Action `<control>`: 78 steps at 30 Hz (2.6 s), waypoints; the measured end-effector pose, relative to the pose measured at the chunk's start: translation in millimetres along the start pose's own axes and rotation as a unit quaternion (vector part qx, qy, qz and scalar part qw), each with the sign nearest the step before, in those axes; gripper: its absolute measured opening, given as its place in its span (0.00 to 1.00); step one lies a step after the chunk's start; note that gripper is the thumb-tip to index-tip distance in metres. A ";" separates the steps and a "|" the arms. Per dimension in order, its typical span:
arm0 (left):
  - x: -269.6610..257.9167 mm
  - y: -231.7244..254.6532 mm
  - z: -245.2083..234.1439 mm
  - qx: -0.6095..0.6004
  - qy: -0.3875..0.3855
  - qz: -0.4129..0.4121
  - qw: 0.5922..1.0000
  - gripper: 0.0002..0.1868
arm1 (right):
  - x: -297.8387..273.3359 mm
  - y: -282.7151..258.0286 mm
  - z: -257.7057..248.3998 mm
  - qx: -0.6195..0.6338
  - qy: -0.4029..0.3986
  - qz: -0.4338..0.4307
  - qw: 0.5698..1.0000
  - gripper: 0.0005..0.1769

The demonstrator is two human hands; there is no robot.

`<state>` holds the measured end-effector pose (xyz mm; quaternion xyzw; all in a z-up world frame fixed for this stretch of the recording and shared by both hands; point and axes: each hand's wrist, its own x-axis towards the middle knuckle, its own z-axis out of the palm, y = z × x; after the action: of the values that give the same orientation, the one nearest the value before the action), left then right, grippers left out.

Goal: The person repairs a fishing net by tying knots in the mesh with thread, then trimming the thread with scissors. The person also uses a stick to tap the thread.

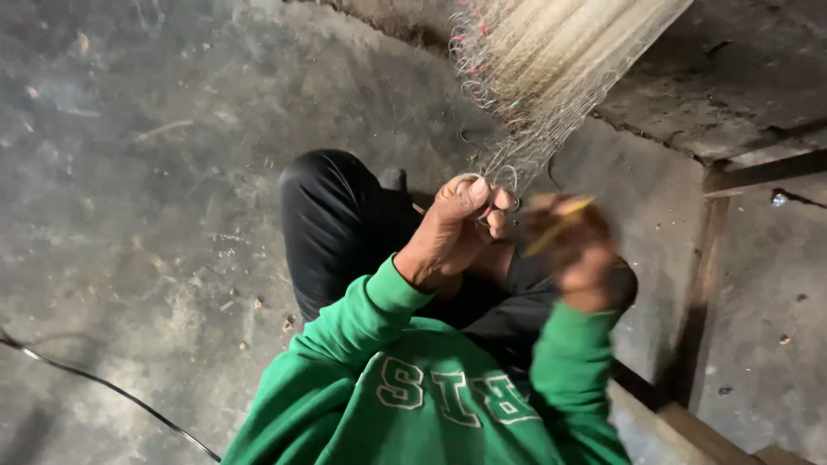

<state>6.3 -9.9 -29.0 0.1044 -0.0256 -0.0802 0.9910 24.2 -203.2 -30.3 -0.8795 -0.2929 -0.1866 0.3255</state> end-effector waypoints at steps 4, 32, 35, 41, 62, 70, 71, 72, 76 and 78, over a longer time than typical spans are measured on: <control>-10.6 11.2 29.4 0.040 -0.004 -0.042 0.998 0.18 | -22.5 8.4 70.2 0.671 -0.014 0.075 0.738 0.19; 20.9 64.3 14.9 -0.060 -0.082 -0.003 0.995 0.14 | 38.7 -80.9 64.6 0.762 0.105 0.022 0.639 0.08; 25.1 64.0 11.7 -0.045 -0.097 0.006 0.994 0.14 | 37.6 -73.0 66.6 0.716 0.107 0.039 0.689 0.15; 36.3 44.3 -5.0 -0.020 -0.122 0.090 0.988 0.12 | 32.1 -60.2 63.1 0.679 0.069 0.056 0.729 0.16; 23.6 9.0 -11.0 -0.090 -0.105 -0.002 0.990 0.16 | 20.2 -48.0 29.7 0.510 0.019 0.076 0.856 0.16; 24.2 16.8 -3.5 -0.094 -0.140 0.005 0.986 0.16 | 40.2 -80.0 18.1 0.518 0.036 0.091 0.850 0.17; 23.7 16.3 -4.0 -0.101 -0.155 0.005 0.983 0.14 | 40.3 -81.1 17.6 0.505 0.035 0.101 0.856 0.17; 23.8 17.7 -3.5 -0.104 -0.152 0.005 0.983 0.14 | 39.8 -79.2 15.9 0.504 0.033 0.104 0.857 0.17; 25.8 19.0 -5.2 -0.080 -0.188 0.032 0.978 0.14 | 30.5 -71.7 8.0 0.446 0.012 0.100 0.889 0.12; 26.1 18.8 -6.1 -0.077 -0.200 0.033 0.976 0.15 | 21.9 -67.1 -2.4 0.411 0.018 0.110 0.905 0.10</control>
<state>35.3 5.2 -30.1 0.0088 -0.2207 -0.0685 0.9729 -2.2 -154.8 14.0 -0.6908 -0.2387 -0.0286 0.6819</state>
